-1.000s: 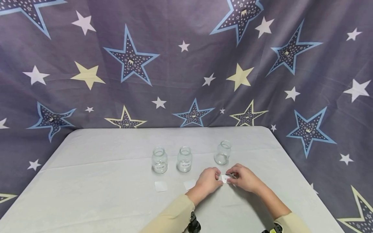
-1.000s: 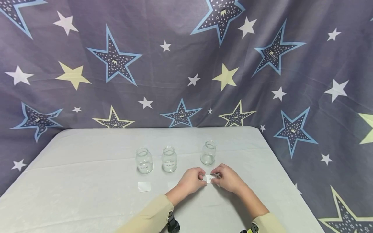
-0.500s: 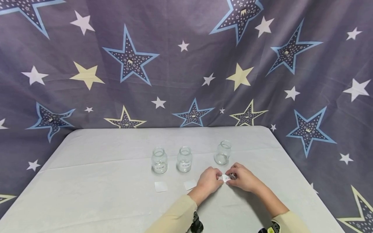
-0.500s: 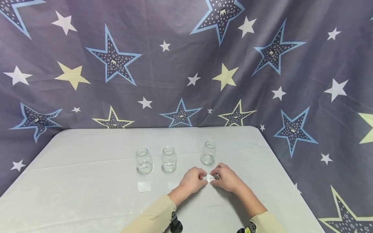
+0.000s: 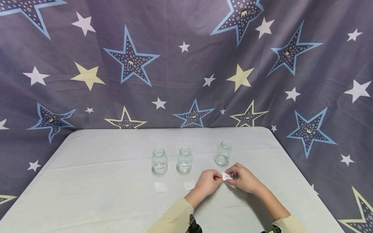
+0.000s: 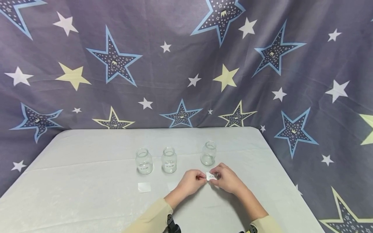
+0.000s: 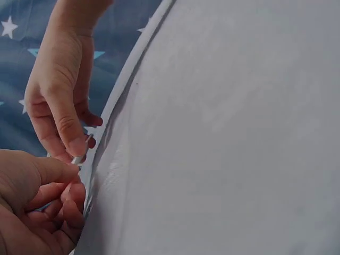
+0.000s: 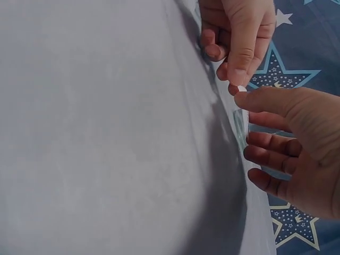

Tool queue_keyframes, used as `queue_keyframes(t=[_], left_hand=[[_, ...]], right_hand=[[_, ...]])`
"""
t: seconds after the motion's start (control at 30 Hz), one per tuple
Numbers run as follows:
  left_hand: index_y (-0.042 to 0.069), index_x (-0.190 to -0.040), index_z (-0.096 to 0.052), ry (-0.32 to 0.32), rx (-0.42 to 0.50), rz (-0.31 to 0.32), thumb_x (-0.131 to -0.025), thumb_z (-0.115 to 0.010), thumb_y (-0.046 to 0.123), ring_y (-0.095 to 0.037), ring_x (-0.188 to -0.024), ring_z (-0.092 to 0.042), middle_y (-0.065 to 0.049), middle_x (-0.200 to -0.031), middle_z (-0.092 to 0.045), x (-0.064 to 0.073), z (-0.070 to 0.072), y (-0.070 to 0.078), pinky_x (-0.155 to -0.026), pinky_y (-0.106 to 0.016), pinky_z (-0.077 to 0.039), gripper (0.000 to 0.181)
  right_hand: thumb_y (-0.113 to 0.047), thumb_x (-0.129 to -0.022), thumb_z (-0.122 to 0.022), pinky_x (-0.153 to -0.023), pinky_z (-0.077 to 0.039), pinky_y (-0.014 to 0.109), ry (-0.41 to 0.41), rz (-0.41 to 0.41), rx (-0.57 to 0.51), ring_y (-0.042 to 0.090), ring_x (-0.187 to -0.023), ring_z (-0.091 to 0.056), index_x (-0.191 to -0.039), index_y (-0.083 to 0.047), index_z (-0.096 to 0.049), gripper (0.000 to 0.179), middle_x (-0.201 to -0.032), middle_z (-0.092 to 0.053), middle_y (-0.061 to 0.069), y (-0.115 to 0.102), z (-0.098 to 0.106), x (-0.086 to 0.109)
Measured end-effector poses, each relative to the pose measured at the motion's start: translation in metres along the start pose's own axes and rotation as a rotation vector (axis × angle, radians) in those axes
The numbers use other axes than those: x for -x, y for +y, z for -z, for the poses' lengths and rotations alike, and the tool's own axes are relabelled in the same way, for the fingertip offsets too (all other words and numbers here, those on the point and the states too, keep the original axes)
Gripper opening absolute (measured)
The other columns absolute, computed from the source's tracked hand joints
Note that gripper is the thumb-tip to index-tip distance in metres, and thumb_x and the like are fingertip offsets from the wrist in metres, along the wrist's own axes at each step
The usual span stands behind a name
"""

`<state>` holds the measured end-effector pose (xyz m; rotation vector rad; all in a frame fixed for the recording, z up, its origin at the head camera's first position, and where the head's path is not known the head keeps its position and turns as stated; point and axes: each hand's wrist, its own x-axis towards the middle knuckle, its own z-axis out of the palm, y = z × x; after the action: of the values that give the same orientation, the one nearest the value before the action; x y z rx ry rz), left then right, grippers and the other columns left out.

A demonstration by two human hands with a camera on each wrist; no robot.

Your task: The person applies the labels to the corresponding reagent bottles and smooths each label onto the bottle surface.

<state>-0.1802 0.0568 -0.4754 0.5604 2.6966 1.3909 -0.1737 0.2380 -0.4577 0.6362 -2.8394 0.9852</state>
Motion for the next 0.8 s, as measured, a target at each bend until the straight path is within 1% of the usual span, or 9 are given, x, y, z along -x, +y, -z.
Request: queue_keyframes(t=[0.13, 0.2, 0.27, 0.37, 0.47, 0.6, 0.7, 0.8], left_hand=[[0.007, -0.079, -0.07, 0.025, 0.066, -0.022, -0.08, -0.067, 0.01, 0.002, -0.064, -0.049, 0.001, -0.071, -0.066, 0.002, 0.002, -0.003, -0.062, -0.015, -0.044, 0.005], [0.007, -0.079, -0.071, 0.032, 0.101, -0.018, -0.08, -0.066, 0.01, 0.002, -0.064, -0.05, 0.0, -0.072, -0.067, 0.003, 0.005, -0.003, -0.062, -0.015, -0.044, 0.006], [0.007, -0.079, -0.071, 0.032, 0.14, -0.003, -0.08, -0.064, 0.01, 0.001, -0.062, -0.05, -0.001, -0.072, -0.067, 0.003, 0.008, -0.003, -0.061, -0.016, -0.045, 0.007], [0.007, -0.08, -0.071, 0.024, 0.192, 0.045, -0.08, -0.062, 0.011, 0.001, -0.059, -0.05, 0.0, -0.069, -0.066, 0.004, 0.012, -0.003, -0.058, -0.017, -0.044, 0.01], [0.007, -0.079, -0.071, 0.02, 0.237, 0.086, -0.08, -0.06, 0.011, -0.001, -0.055, -0.051, 0.001, -0.065, -0.064, 0.005, 0.016, -0.002, -0.054, -0.018, -0.044, 0.012], [0.006, -0.08, -0.07, 0.02, 0.288, 0.111, -0.08, -0.059, 0.012, -0.002, -0.052, -0.052, 0.0, -0.062, -0.063, 0.005, 0.019, 0.003, -0.052, -0.018, -0.044, 0.012], [0.006, -0.08, -0.07, 0.018, 0.313, 0.123, -0.08, -0.06, 0.012, -0.003, -0.051, -0.052, -0.004, -0.062, -0.064, 0.006, 0.02, 0.007, -0.049, -0.019, -0.043, 0.012], [0.005, -0.081, -0.07, 0.019, 0.337, 0.136, -0.08, -0.06, 0.013, -0.004, -0.05, -0.051, -0.005, -0.062, -0.064, 0.007, 0.02, 0.009, -0.047, -0.019, -0.042, 0.012]], right_hand=[[-0.011, -0.075, -0.076, -0.063, -0.042, 0.021, 0.035, 0.0, -0.009, 0.012, -0.072, -0.051, -0.097, -0.005, -0.068, 0.024, -0.084, -0.057, 0.002, -0.003, -0.002, 0.001], [-0.011, -0.074, -0.076, -0.061, -0.041, 0.021, 0.056, -0.008, -0.012, 0.011, -0.071, -0.051, -0.097, -0.006, -0.069, 0.024, -0.084, -0.057, 0.002, -0.005, -0.003, 0.001], [-0.012, -0.074, -0.077, -0.057, -0.04, 0.02, 0.083, -0.011, -0.015, 0.008, -0.067, -0.049, -0.097, -0.006, -0.069, 0.025, -0.083, -0.058, 0.003, -0.008, -0.003, 0.001], [-0.013, -0.072, -0.079, -0.053, -0.038, 0.019, 0.145, -0.003, -0.013, 0.004, -0.063, -0.045, -0.097, -0.006, -0.07, 0.027, -0.083, -0.059, 0.004, -0.011, -0.004, 0.001], [-0.012, -0.07, -0.08, -0.051, -0.036, 0.018, 0.242, 0.026, 0.002, 0.002, -0.06, -0.042, -0.096, -0.007, -0.071, 0.028, -0.084, -0.059, 0.004, -0.015, -0.004, 0.001], [-0.011, -0.07, -0.081, -0.05, -0.032, 0.016, 0.37, 0.069, 0.03, 0.0, -0.058, -0.036, -0.09, -0.012, -0.072, 0.023, -0.082, -0.057, 0.001, -0.022, -0.003, 0.002], [-0.012, -0.071, -0.08, -0.05, -0.03, 0.015, 0.413, 0.082, 0.054, -0.001, -0.058, -0.032, -0.088, -0.014, -0.072, 0.02, -0.078, -0.053, -0.002, -0.027, -0.002, 0.004], [-0.012, -0.071, -0.079, -0.051, -0.032, 0.015, 0.413, 0.089, 0.06, 0.003, -0.058, -0.035, -0.087, -0.015, -0.071, 0.018, -0.077, -0.052, -0.002, -0.029, -0.003, 0.005]])
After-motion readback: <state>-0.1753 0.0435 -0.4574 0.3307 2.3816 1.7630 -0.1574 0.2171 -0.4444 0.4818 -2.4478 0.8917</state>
